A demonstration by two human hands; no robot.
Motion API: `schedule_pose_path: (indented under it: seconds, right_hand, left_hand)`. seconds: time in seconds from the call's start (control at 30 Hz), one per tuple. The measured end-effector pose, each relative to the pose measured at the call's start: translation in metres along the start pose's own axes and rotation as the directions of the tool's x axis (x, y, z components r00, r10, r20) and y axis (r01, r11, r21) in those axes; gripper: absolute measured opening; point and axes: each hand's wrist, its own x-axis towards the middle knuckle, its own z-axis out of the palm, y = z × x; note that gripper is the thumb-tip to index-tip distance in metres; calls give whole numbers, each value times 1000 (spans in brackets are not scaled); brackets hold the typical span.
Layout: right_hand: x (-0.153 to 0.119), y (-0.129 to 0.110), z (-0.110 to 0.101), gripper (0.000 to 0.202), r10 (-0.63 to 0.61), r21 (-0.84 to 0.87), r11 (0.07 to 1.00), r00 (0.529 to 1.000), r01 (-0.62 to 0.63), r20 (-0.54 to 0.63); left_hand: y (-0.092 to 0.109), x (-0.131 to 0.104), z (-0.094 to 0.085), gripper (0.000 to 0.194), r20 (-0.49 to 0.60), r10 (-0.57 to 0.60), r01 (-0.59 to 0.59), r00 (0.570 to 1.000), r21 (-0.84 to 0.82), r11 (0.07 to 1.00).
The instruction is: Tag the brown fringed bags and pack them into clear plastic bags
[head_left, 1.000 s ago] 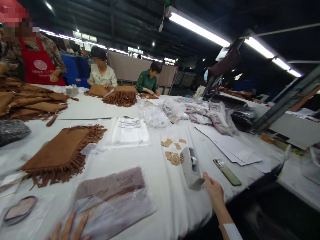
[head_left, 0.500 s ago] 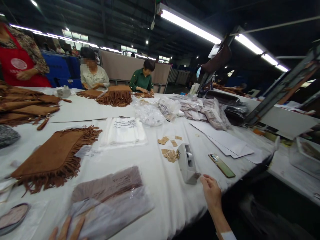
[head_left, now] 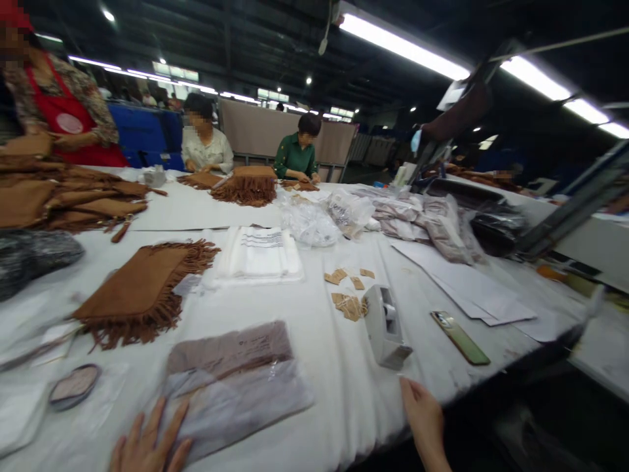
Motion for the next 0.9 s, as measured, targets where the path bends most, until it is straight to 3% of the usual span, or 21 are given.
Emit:
schedule_pose_path:
  seconds: [0.07, 0.13, 0.17, 0.2, 0.23, 0.3, 0.37, 0.43, 0.5, 0.57, 0.63, 0.7, 0.8, 0.9]
  right_hand:
    - [-6, -19, 12, 47, -60, -30, 998, 992, 64, 110]
    - [-15, -52, 34, 46, -200, -50, 974, 944, 220, 262]
    - [-23, -72, 46, 45, -298, -36, 943, 889, 330, 347]
    - [-33, -96, 58, 44, -405, 5, 894, 804, 448, 435]
    - [-45, -120, 69, 42, -506, 74, 830, 689, 553, 519]
    - [-76, -170, 84, 37, -640, 268, 689, 392, 674, 660]
    - [-107, -217, 93, 33, -676, 457, 564, 67, 688, 733]
    - [-133, -256, 103, 31, -647, 619, 469, -233, 630, 726]
    - [-152, -286, 119, 29, -563, 726, 416, -472, 547, 678]
    - [-164, -307, 142, 28, -461, 774, 357, -622, 523, 633]
    - [-174, -319, 170, 24, -380, 786, 280, -688, 552, 618]
    - [-184, -325, 198, 18, -334, 779, 207, -705, 592, 625]
    - [-200, -325, 233, 9, -302, 741, 117, -687, 661, 661]
    - [-212, -318, 254, 5, -287, 680, 44, -642, 732, 710]
  left_hand:
    - [3, 0, -9, 48, -18, 22, -22, 1000, -10, 1000]
    - [7, 3, -19, 50, 3, 28, -28, 1000, -11, 1000]
    - [7, 6, -23, 51, 4, 26, -26, 1000, -12, 1000]
    - [8, 8, -26, 54, 1, 18, -18, 1000, -16, 1000]
    - [8, 9, -28, 57, -5, 8, -8, 1000, -21, 1000]
    - [8, 10, -30, 63, -24, -21, 20, 999, -33, 999]
    - [9, 8, -30, 67, -39, -40, 38, 998, -43, 998]
    - [10, 7, -30, 68, -47, -43, 40, 998, -47, 998]
    - [11, 7, -32, 68, -47, -43, 41, 998, -47, 998]
    - [11, 8, -35, 68, -40, -47, 46, 998, -44, 998]
    - [11, 10, -38, 67, -35, -51, 50, 998, -41, 998]
    - [11, 12, -40, 67, -32, -52, 51, 998, -40, 998]
    - [12, 12, -43, 69, -14, -57, 57, 998, -40, 998]
    - [12, 12, -46, 69, 4, -70, 70, 998, -49, 996]
